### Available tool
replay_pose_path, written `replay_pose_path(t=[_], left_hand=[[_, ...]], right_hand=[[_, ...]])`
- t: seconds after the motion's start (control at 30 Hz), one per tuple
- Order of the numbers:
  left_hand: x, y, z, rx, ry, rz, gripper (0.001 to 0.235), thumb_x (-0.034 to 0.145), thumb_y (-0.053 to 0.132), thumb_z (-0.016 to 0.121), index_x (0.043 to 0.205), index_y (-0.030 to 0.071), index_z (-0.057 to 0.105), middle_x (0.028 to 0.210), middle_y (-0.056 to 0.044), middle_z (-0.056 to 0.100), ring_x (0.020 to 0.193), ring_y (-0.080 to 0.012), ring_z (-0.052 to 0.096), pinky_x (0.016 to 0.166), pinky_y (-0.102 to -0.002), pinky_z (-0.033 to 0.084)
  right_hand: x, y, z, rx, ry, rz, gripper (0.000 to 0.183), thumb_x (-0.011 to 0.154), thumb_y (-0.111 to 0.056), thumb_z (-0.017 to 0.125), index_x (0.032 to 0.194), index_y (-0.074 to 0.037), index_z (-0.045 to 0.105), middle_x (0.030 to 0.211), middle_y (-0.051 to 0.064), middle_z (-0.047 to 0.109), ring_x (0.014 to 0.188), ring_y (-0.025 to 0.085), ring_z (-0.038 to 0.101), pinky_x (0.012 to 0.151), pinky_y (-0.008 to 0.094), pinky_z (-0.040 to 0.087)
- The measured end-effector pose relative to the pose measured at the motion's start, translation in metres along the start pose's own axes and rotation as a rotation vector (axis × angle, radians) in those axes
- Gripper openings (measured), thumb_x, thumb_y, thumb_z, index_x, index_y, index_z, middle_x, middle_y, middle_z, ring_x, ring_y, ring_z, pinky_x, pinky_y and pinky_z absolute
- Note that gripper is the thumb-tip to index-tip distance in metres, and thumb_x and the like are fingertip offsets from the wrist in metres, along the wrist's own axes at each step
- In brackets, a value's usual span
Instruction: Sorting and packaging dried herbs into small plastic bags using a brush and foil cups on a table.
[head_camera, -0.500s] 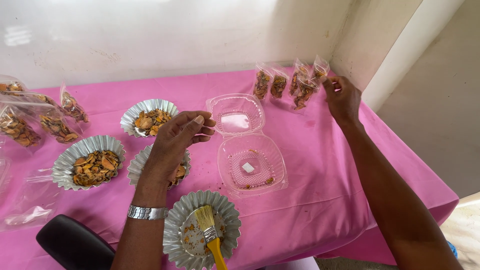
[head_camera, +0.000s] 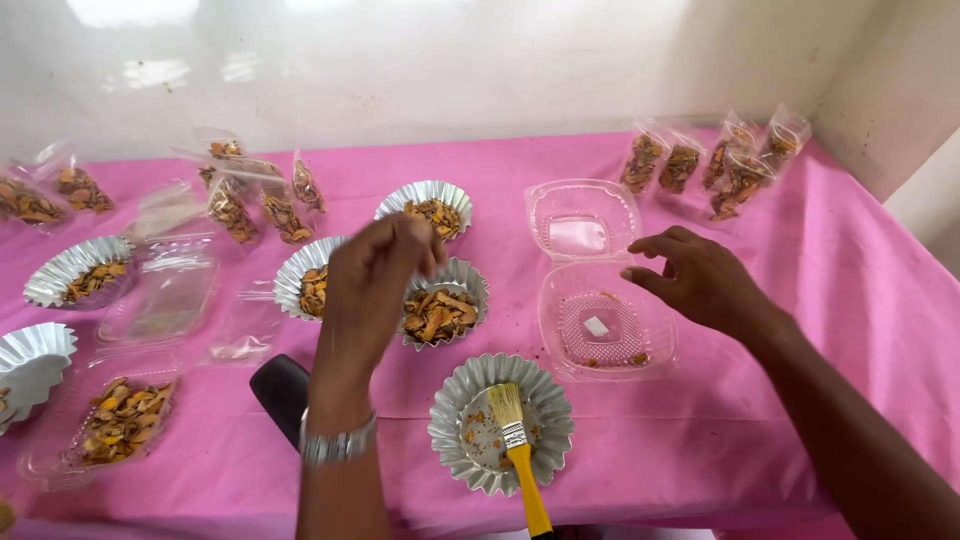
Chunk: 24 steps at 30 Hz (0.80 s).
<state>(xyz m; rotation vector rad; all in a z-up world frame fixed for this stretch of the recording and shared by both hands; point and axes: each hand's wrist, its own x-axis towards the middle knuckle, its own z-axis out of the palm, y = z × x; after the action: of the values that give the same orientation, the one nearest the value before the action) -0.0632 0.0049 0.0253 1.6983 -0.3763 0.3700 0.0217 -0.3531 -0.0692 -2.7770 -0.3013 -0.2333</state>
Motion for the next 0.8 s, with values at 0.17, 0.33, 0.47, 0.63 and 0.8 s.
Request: replay_pose_path(t=[0.17, 0.33, 0.47, 0.63, 0.8], left_hand=[[-0.066, -0.011, 0.008, 0.460, -0.040, -0.160, 0.020, 0.099, 0.026, 0.060, 0.083, 0.015, 0.060, 0.076, 0.002, 0.061, 0.068, -0.0110, 0.052, 0.063, -0.030, 0.044], [-0.112, -0.046, 0.028, 0.656, -0.036, -0.427, 0.027, 0.096, 0.030, 0.060, 0.120, 0.022, 0.069, 0.121, -0.003, 0.062, 0.098, -0.0224, 0.075, 0.086, -0.044, 0.063], [-0.126, -0.064, 0.033, 0.668, 0.020, -0.444, 0.035, 0.094, 0.032, 0.058, 0.128, 0.024, 0.064, 0.115, -0.004, 0.057, 0.091, -0.0275, 0.070, 0.081, -0.046, 0.055], [-0.126, -0.066, 0.033, 0.649, 0.061, -0.512, 0.036, 0.094, 0.031, 0.058, 0.129, 0.024, 0.064, 0.113, 0.000, 0.060, 0.094, -0.0181, 0.067, 0.079, -0.041, 0.056], [-0.129, -0.075, 0.032, 0.597, 0.053, -0.558, 0.039, 0.094, 0.026, 0.055, 0.131, 0.017, 0.064, 0.114, -0.005, 0.064, 0.095, -0.0202, 0.066, 0.086, -0.039, 0.054]], right_hand=[[-0.006, -0.008, 0.008, 0.027, -0.055, 0.143, 0.056, 0.093, -0.055, 0.061, 0.138, -0.023, 0.060, 0.108, 0.008, 0.070, 0.100, 0.026, 0.066, 0.085, 0.044, 0.051], [-0.010, -0.013, 0.002, 0.101, -0.203, 0.238, 0.061, 0.096, -0.043, 0.062, 0.151, -0.022, 0.048, 0.109, 0.016, 0.077, 0.100, 0.035, 0.072, 0.082, 0.046, 0.054], [-0.010, -0.004, 0.004, 0.221, -0.180, 0.236, 0.050, 0.097, -0.027, 0.062, 0.146, -0.019, 0.055, 0.082, 0.010, 0.075, 0.078, 0.027, 0.070, 0.073, 0.040, 0.050], [-0.013, 0.000, -0.005, 0.351, -0.159, 0.267, 0.043, 0.096, -0.022, 0.068, 0.138, -0.016, 0.060, 0.081, 0.010, 0.074, 0.062, 0.023, 0.068, 0.069, 0.037, 0.053], [-0.015, -0.001, -0.013, 0.285, -0.307, 0.292, 0.051, 0.093, -0.026, 0.070, 0.141, -0.021, 0.053, 0.090, 0.011, 0.079, 0.067, 0.023, 0.070, 0.075, 0.036, 0.051]])
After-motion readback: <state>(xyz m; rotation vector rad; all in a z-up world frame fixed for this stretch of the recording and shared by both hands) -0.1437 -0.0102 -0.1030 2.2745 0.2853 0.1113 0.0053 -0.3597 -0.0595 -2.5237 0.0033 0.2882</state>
